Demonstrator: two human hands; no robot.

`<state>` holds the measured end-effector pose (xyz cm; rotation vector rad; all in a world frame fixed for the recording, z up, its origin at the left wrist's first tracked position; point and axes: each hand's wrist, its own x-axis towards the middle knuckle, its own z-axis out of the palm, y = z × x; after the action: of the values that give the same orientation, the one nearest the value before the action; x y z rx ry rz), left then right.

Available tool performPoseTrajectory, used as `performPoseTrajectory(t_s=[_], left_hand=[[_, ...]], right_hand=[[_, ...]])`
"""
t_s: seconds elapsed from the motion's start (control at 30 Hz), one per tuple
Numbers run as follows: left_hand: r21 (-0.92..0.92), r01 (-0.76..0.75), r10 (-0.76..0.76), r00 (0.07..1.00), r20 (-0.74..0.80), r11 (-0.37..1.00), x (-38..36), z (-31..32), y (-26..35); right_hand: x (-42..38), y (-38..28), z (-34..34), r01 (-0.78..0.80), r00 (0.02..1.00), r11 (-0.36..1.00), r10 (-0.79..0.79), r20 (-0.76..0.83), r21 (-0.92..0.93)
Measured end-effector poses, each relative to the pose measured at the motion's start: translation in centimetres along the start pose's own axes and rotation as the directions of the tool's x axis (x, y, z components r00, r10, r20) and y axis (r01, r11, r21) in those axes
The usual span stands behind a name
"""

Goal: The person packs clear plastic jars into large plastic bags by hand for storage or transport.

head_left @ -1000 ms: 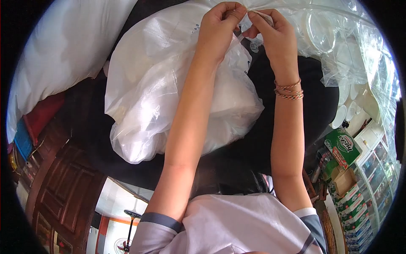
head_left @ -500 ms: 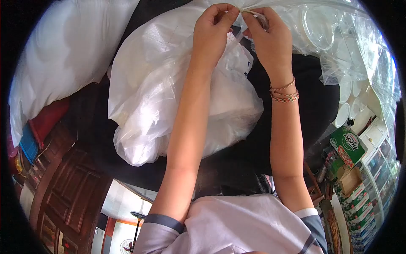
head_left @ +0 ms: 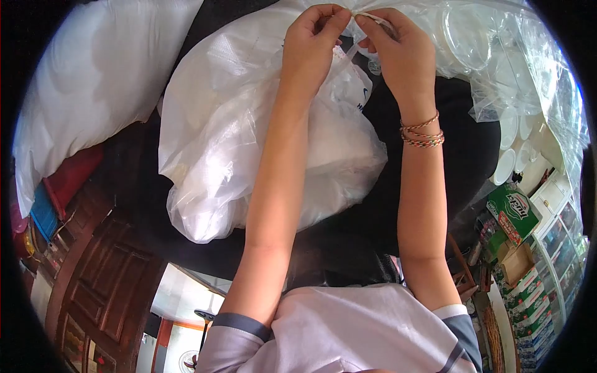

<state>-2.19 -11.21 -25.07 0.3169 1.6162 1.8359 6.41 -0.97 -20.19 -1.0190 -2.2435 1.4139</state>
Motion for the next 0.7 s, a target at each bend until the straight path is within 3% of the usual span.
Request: performPoseTrajectory(t_s=[0.2,0.3,0.4,0.5,0.6,0.7], left_hand=[[-0.019,-0.030,0.030,0.999,0.024,0.999,0.1,0.0,-0.4],[0.052,-0.045,0.045,0.999,0.007,0.998,0.0,0.1,-0.1],[0.032,-0.045,0.044,0.999,0.028,0.998,0.0,-0.1,-0.2],[-0.066,-0.005,0.008,0.998,0.058,0.998,0.1,0.0,-0.4],[-0.060,-0.011,0.016,0.997,0.071,0.998,0.3,-0.1,-0.6],[0.011,-0.058,0.057,0.996,0.068,0.998,0.4,-0.1,-0.8]], right_hand=[[-0.1,-0.5,0.1,0.021,1.000,1.000,-0.021,-0.011,0.017],[-0.1,-1.7,0.1,-0.181,0.984,0.974,0.179,0.028,0.134],[0.1,-1.3,0.1,-0.181,0.983,0.968,0.175,0.048,0.173],[0.4,0.5,0.0,0.001,0.999,0.993,-0.007,0.050,0.118],[0.4,0.6,0.3,0.005,1.000,0.994,-0.006,0.017,0.108],[0.5,0.2,0.2,-0.066,0.998,0.997,0.067,0.019,-0.050]])
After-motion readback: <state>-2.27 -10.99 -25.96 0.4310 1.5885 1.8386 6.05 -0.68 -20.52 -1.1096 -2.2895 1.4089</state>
